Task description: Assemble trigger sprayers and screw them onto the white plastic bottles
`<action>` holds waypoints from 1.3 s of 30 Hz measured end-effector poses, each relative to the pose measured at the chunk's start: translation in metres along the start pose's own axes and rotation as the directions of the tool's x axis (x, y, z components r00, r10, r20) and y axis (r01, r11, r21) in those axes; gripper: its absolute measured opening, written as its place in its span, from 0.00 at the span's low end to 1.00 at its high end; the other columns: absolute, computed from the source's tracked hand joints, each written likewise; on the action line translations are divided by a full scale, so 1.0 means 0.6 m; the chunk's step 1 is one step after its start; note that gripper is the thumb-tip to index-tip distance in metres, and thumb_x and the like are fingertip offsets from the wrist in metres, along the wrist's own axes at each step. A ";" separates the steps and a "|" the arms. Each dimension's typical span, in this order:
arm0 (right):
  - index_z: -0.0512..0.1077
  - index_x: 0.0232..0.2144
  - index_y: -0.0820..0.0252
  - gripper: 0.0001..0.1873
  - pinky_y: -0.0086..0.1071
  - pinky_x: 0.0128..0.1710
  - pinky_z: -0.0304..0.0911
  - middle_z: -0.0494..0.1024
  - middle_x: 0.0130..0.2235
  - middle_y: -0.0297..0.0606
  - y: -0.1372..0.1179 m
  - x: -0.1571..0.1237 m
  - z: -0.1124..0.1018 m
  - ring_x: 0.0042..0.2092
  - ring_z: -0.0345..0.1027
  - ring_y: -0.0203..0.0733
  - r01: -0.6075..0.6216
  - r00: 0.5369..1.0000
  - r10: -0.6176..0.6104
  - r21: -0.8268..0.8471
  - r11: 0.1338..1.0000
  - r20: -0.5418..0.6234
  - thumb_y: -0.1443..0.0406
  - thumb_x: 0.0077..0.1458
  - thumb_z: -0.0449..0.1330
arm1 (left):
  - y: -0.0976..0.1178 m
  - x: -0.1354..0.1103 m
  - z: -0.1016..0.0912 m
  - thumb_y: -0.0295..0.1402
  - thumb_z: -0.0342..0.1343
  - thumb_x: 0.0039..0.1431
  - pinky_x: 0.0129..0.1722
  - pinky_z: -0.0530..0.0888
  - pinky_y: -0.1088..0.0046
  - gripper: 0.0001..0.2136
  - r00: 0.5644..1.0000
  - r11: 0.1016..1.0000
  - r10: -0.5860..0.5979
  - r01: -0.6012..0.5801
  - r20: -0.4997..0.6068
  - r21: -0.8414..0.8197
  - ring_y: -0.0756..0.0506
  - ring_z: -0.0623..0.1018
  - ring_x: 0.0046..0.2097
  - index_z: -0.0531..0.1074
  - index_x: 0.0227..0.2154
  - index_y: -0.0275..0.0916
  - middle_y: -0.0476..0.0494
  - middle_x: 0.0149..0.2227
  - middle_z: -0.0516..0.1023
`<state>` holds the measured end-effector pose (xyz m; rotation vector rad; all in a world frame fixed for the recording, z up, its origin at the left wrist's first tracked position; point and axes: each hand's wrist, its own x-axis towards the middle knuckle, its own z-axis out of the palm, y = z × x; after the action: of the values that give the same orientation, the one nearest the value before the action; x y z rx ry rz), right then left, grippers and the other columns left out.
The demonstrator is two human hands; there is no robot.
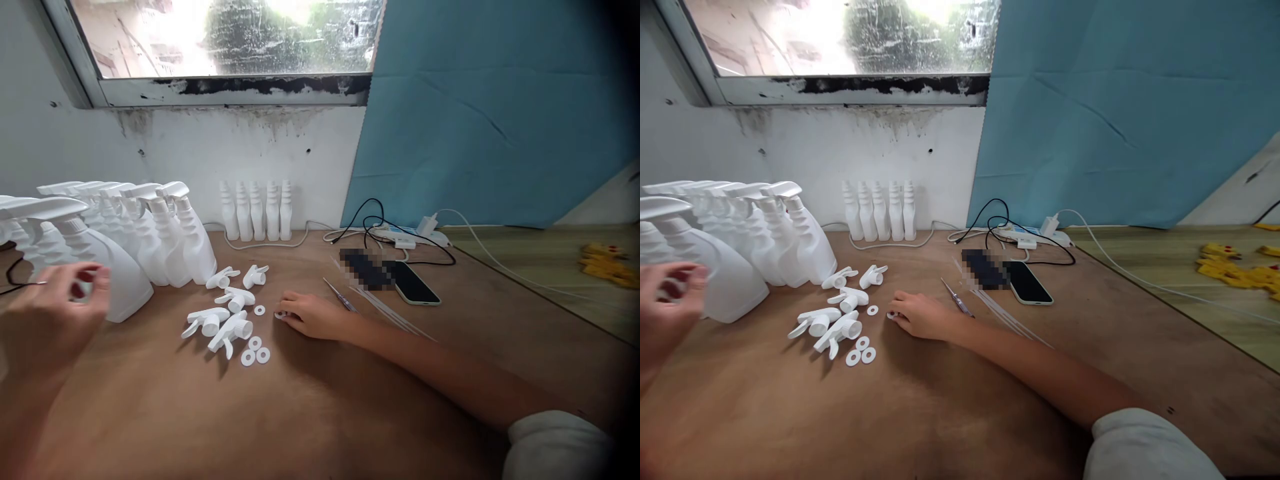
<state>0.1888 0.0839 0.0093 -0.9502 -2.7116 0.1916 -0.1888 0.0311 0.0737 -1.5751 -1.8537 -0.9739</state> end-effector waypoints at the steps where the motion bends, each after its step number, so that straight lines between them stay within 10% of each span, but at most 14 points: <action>1: 0.73 0.43 0.59 0.10 0.28 0.33 0.59 0.71 0.41 0.40 0.002 -0.002 -0.001 0.35 0.68 0.36 0.006 1.000 -0.006 -0.007 1.000 -0.006 0.66 0.62 0.53 | 0.027 0.001 0.002 0.43 0.46 0.62 0.30 0.62 0.73 0.14 0.994 0.995 0.099 -0.100 0.044 0.016 0.46 0.70 0.32 0.69 0.40 0.40 0.45 0.35 0.73; 7: 0.73 0.39 0.62 0.11 0.29 0.35 0.60 0.73 0.39 0.42 0.011 -0.016 0.003 0.35 0.68 0.37 0.085 0.995 -0.088 -0.091 0.992 -0.036 0.65 0.63 0.51 | 0.152 0.018 0.106 0.42 0.44 0.64 0.34 0.68 0.73 0.15 0.642 0.779 0.616 -0.407 0.458 -0.477 0.51 0.72 0.27 0.71 0.42 0.40 0.43 0.48 0.73; 13: 0.72 0.35 0.64 0.14 0.29 0.33 0.58 0.74 0.34 0.42 0.021 -0.033 0.015 0.33 0.67 0.37 0.095 0.984 -0.122 -0.200 0.975 -0.131 0.65 0.64 0.47 | 0.221 0.040 0.216 0.42 0.57 0.52 0.46 0.70 0.68 0.24 0.460 0.697 0.708 -0.333 0.536 -0.635 0.40 0.73 0.50 0.69 0.53 0.43 0.40 0.56 0.67; 18: 0.70 0.36 0.62 0.12 0.28 0.33 0.58 0.74 0.33 0.39 0.033 -0.036 -0.013 0.31 0.66 0.34 0.003 0.950 -0.062 -0.191 0.982 -0.306 0.67 0.63 0.48 | 0.240 0.043 0.232 0.38 0.56 0.54 0.41 0.71 0.68 0.16 0.492 0.683 0.700 -0.251 0.518 -0.685 0.43 0.75 0.41 0.74 0.44 0.38 0.40 0.42 0.75; 23: 0.70 0.39 0.58 0.10 0.28 0.34 0.61 0.75 0.39 0.39 0.029 -0.032 -0.047 0.31 0.66 0.33 0.034 0.867 -0.046 -0.034 0.999 -0.496 0.66 0.63 0.49 | 0.270 0.014 0.180 0.42 0.56 0.57 0.40 0.74 0.72 0.18 0.488 0.533 0.743 -0.018 0.458 -0.846 0.47 0.76 0.37 0.73 0.45 0.37 0.44 0.36 0.76; 32: 0.72 0.38 0.59 0.10 0.32 0.35 0.63 0.77 0.38 0.40 0.006 -0.051 -0.021 0.36 0.69 0.38 0.221 0.842 -0.298 -0.216 0.951 -0.450 0.71 0.59 0.51 | 0.302 -0.072 0.139 0.33 0.60 0.53 0.41 0.75 0.72 0.13 0.476 0.351 0.741 0.326 0.473 -0.878 0.48 0.76 0.41 0.68 0.41 0.38 0.46 0.39 0.75; 39: 0.68 0.46 0.58 0.13 0.37 0.44 0.66 0.74 0.44 0.43 0.004 -0.063 0.003 0.44 0.69 0.41 0.243 0.840 -0.269 -0.117 0.963 -0.472 0.70 0.58 0.52 | 0.291 -0.074 0.144 0.36 0.60 0.55 0.37 0.74 0.74 0.10 0.453 0.383 0.780 0.201 0.432 -0.902 0.49 0.77 0.36 0.67 0.36 0.38 0.48 0.34 0.76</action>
<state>0.2180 0.0619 -0.0007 -0.5386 -2.3422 -0.1552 -0.0039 0.0839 0.0205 -3.5546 -1.1807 -1.1075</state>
